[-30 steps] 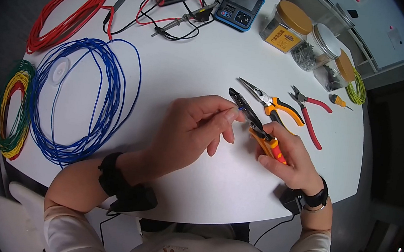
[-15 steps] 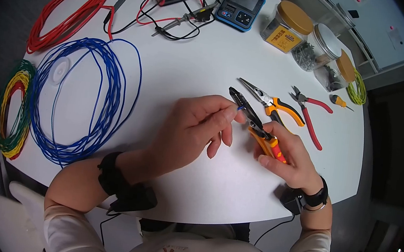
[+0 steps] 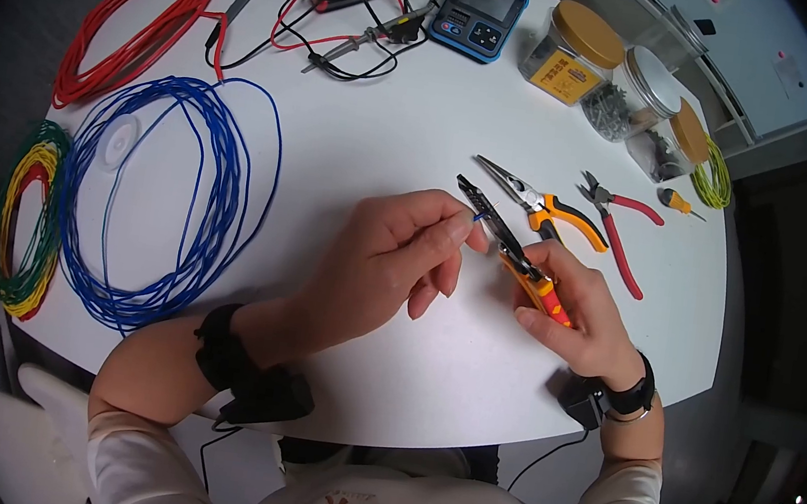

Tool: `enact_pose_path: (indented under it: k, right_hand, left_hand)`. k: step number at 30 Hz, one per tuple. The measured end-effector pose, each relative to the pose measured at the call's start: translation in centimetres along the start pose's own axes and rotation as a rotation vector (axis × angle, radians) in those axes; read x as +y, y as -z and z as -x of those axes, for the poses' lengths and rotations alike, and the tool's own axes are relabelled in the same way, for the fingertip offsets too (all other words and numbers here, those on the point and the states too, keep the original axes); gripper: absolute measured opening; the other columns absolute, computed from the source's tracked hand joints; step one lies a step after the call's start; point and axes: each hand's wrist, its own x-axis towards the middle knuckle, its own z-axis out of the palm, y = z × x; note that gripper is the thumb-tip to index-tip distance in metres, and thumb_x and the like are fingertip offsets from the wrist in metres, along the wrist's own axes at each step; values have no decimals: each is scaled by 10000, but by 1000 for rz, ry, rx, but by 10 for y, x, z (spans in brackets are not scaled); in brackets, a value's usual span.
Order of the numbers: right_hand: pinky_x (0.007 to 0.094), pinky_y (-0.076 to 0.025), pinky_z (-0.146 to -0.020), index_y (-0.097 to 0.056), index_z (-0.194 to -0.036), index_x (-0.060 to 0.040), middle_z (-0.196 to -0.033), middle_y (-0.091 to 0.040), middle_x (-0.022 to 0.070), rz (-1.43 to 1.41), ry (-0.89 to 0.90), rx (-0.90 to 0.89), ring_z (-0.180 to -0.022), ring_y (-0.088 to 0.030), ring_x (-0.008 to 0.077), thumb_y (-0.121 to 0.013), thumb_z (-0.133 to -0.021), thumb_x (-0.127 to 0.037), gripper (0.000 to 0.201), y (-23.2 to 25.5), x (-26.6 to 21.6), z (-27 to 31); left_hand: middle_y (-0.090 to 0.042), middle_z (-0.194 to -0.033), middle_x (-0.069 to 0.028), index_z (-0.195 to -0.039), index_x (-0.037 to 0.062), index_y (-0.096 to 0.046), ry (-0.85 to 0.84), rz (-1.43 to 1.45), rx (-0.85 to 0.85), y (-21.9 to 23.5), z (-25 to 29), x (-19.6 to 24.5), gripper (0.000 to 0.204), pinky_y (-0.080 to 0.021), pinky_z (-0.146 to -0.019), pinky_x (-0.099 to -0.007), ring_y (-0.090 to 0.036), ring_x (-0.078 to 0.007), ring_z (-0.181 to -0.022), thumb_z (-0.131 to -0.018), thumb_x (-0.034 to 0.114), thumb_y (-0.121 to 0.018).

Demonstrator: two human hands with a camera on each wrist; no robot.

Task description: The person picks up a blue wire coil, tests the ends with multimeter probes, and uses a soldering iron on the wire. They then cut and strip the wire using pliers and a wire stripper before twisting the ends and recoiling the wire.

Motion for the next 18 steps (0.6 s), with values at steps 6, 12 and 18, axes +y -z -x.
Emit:
enact_pose_path:
  k: [6,12,18]
  right_hand:
    - [273,-435,-637,-505,-1090,4,-778,-553,98,252,124,150,-656,-534,221,-641,-747,-127,391,-5,-10,2]
    - [268,-448,-653,-508,-1107,23,-843,-567,111,259,157,268,-685,-544,180,-643,-715,-61,423,-7,-11,6]
    - [246,-458,-689,-502,-1118,35,-864,-568,95,-86,56,151,-737,-549,133,-642,-680,4,461,-8,-12,4]
  left_hand:
    - [-426,-558,38,-919,4,-577,-58,-37,2,0,-1,-4,249,-257,-433,-169,-318,-12,-457,-973,161,-391]
    - [-370,-561,65,-921,11,-588,-66,-45,9,-1,1,-2,218,-251,-462,-182,-294,-11,-499,-960,138,-415]
    - [-364,-570,73,-926,16,-588,-110,-28,8,0,4,-3,211,-256,-471,-188,-291,-10,-512,-957,145,-424]
